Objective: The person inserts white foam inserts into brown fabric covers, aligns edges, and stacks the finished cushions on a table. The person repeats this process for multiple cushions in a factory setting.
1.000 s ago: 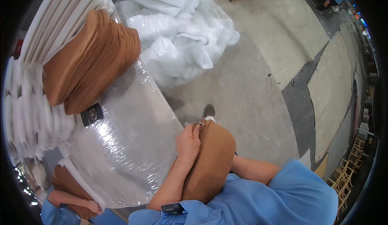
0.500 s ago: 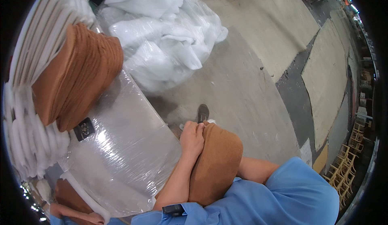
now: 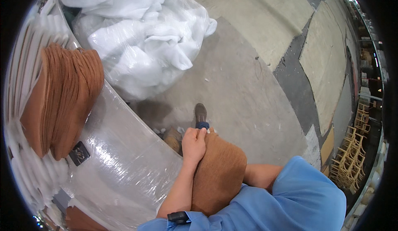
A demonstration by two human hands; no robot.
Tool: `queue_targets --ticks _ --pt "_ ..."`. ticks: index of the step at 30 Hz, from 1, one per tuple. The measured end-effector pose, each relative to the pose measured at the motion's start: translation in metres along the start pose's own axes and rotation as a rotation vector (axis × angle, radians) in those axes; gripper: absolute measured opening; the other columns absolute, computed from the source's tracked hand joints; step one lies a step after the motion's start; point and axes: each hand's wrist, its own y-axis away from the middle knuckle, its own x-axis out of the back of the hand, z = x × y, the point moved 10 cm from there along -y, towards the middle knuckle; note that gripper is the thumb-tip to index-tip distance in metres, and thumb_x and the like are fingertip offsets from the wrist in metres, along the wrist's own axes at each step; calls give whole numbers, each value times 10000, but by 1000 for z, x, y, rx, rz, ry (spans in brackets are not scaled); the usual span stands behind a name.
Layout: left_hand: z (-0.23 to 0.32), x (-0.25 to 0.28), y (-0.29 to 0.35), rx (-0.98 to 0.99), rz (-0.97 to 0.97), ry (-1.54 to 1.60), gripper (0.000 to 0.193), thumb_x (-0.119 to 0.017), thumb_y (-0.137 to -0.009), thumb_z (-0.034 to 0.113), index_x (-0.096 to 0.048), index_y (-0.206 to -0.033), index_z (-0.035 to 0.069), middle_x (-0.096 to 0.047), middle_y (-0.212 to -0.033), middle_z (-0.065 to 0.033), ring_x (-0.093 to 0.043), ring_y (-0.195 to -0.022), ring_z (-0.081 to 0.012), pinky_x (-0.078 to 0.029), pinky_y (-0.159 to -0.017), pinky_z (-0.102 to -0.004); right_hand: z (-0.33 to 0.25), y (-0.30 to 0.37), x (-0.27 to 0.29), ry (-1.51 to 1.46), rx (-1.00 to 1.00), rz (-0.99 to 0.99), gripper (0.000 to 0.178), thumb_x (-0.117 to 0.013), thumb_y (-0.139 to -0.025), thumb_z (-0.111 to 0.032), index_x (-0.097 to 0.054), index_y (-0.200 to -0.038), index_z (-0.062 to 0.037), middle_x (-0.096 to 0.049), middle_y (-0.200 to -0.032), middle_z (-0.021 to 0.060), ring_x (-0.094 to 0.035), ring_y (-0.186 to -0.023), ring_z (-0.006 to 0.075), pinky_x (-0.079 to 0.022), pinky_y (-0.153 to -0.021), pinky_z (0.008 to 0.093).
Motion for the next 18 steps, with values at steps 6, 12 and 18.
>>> queue_targets --ticks 6,12,18 --pt "-4 6 9 107 -119 -9 432 -619 -1028 358 -658 -863 -39 -636 -841 -224 -623 -806 -379 -481 -759 -453 -95 -21 40 280 214 184 354 -624 -1069 -406 -701 -1151 -71 -692 -1005 -14 -629 -903 108 -518 -814 295" --pt "-1 7 8 68 -114 0 424 -634 -1031 346 -642 -842 -33 -604 -775 -174 -577 -746 -293 -461 -703 -421 -169 -20 -3 670 119 -94 252 -752 -996 -276 -785 -1037 -30 -696 -1032 19 -634 -921 116 -515 -816 299" --pt "-3 7 10 75 -119 77 406 -648 -1045 321 -626 -840 -29 -549 -690 -48 -486 -683 -126 -424 -627 -350 -184 -19 -32 848 364 -297 197 -763 -984 -234 -778 -1028 -43 -689 -1088 58 -648 -996 157 -524 -861 339"
